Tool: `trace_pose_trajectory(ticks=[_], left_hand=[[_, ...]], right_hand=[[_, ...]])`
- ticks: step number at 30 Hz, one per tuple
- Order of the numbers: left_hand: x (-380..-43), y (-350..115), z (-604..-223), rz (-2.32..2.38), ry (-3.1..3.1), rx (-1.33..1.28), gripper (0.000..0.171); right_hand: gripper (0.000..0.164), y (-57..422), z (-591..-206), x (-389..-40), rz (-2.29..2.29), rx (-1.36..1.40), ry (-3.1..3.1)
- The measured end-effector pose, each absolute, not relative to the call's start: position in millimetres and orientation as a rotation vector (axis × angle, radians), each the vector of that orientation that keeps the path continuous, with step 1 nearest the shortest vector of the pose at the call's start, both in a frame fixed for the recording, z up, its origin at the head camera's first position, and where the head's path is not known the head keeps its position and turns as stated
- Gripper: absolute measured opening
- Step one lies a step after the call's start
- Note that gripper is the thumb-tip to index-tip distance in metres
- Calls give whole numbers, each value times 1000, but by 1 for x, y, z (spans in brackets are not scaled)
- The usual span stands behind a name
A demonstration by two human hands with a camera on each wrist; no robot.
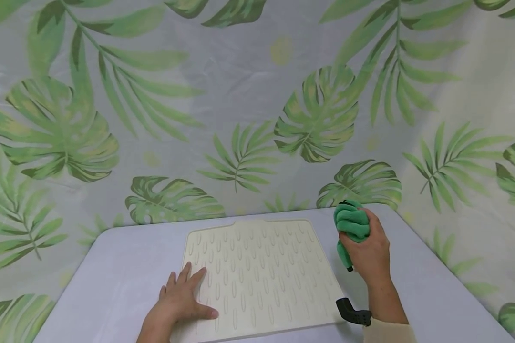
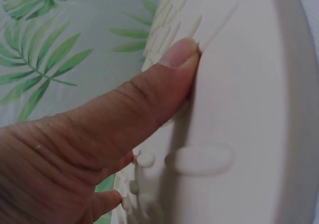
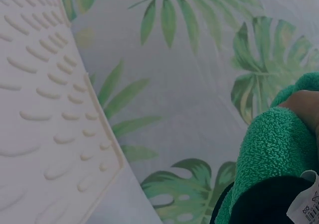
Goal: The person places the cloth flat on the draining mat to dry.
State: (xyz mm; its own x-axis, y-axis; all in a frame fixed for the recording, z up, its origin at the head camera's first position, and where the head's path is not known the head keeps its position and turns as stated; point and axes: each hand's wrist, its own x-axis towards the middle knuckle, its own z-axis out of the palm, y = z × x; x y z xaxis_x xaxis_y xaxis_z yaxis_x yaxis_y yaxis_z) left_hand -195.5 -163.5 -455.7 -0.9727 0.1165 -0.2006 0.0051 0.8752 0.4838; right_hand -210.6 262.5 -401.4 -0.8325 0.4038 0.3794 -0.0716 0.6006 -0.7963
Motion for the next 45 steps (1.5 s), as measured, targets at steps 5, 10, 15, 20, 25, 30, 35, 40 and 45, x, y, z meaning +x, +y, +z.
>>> trace_pose_trajectory(ticks=[5, 10, 15, 20, 25, 30, 35, 40, 45], left_hand=[[-198, -164, -454, 743, 2815, 98, 126], [-198, -168, -455, 720, 2812, 77, 128], [-195, -168, -457, 722, 2812, 84, 127], [-195, -165, -461, 703, 2823, 73, 126], [-196, -164, -459, 687, 2825, 70, 126], [-197, -164, -457, 677, 2821, 75, 127], [-198, -163, -457, 668, 2824, 79, 127], [-200, -162, -457, 669, 2822, 74, 127], [-200, -162, -458, 680, 2817, 66, 127]], right_hand=[[73, 259, -399, -212, 1174, -244, -2278], [73, 254, -399, -212, 1207, -228, -2285], [74, 254, -397, -208, 1197, -252, -2283], [75, 256, -397, -203, 1204, -253, -2295], [71, 254, -397, -205, 1220, -223, -2283], [70, 252, -398, -207, 1222, -194, -2274], [70, 250, -395, -207, 1221, -183, -2276], [71, 248, -393, -207, 1220, -190, -2285], [72, 246, -395, -207, 1218, -198, -2291]])
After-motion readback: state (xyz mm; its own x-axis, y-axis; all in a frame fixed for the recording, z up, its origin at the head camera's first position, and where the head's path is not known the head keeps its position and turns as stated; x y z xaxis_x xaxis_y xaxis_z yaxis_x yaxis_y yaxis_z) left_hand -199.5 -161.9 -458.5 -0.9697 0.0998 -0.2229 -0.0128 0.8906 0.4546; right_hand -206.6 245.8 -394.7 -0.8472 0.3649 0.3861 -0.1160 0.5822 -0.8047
